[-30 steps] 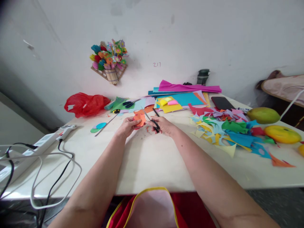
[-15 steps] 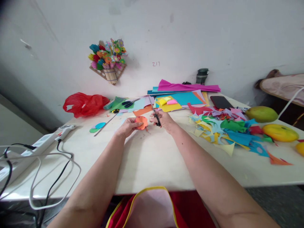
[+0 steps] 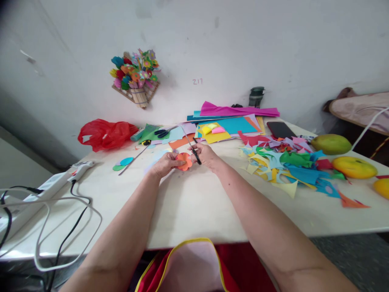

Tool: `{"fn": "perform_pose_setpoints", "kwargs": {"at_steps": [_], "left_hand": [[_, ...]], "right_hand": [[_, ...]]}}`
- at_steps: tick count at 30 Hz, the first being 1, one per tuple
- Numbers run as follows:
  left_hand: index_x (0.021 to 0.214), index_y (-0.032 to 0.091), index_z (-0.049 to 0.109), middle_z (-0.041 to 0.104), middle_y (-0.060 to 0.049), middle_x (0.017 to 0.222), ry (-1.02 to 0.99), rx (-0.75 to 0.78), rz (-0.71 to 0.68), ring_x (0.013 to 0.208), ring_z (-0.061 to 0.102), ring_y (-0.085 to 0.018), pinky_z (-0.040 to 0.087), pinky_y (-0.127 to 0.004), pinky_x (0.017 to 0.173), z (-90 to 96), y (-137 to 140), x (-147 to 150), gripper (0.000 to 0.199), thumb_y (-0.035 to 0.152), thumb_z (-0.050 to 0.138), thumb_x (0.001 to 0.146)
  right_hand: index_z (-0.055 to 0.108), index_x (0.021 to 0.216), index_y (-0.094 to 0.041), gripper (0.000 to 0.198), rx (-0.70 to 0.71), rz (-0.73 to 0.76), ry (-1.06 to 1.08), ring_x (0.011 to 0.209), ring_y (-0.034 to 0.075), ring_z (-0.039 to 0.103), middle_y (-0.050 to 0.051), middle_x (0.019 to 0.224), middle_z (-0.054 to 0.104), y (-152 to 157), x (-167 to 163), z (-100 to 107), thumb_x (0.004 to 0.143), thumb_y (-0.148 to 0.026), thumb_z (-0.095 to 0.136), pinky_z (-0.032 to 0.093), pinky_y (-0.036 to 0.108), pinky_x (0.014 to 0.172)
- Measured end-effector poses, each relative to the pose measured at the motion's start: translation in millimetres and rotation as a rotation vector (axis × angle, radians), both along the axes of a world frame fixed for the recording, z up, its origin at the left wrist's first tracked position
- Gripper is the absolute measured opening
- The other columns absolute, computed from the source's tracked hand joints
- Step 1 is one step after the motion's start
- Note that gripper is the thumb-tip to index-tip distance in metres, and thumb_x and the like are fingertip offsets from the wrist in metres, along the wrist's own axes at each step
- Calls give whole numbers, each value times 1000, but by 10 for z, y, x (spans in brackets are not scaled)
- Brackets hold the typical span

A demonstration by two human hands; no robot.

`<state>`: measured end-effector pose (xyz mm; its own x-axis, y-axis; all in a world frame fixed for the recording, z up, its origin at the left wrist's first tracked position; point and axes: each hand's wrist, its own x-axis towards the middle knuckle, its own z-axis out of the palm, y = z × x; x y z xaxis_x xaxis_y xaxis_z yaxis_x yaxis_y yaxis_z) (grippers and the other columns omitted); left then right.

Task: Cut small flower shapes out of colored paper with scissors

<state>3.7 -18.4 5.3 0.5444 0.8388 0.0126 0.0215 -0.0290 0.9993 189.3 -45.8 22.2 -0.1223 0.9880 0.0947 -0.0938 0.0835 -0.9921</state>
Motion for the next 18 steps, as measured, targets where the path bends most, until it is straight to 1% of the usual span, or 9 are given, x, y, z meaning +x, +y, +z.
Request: {"fn": "perform_pose_setpoints", "kwargs": {"at_steps": [3,8,14,18], "left_hand": [[73,8,72,70,-10,69,0,5,30,65,66,-19,50,-30,67,8,-13,8,31,31,82,54],[75,9,72,71,-10,69,-56,-3,56,64,66,-20,51,-32,68,16,-24,20,30,28,81,53],[71,10,71,69,-7,65,-109,-12,136,60,64,-18,52,-30,64,17,-24,36,29,28,81,50],[73,10,71,69,-7,66,-126,-8,148,61,64,-18,52,-31,63,15,-16,48,30,27,81,50]], "right_hand": [[60,82,-16,33,7,-20,3,46,8,51,-6,56,58,-16,-13,21,51,-7,71,41,21,48],[59,81,-16,32,5,-63,-2,46,8,51,-5,56,58,-31,-37,35,52,-5,68,42,22,48],[58,81,-16,33,-11,-95,-2,45,8,50,-6,56,56,-12,-67,0,51,-6,70,40,22,47],[58,82,-15,35,-4,-100,-3,44,8,50,-6,55,56,-11,-76,-14,51,-8,73,39,21,45]]}}
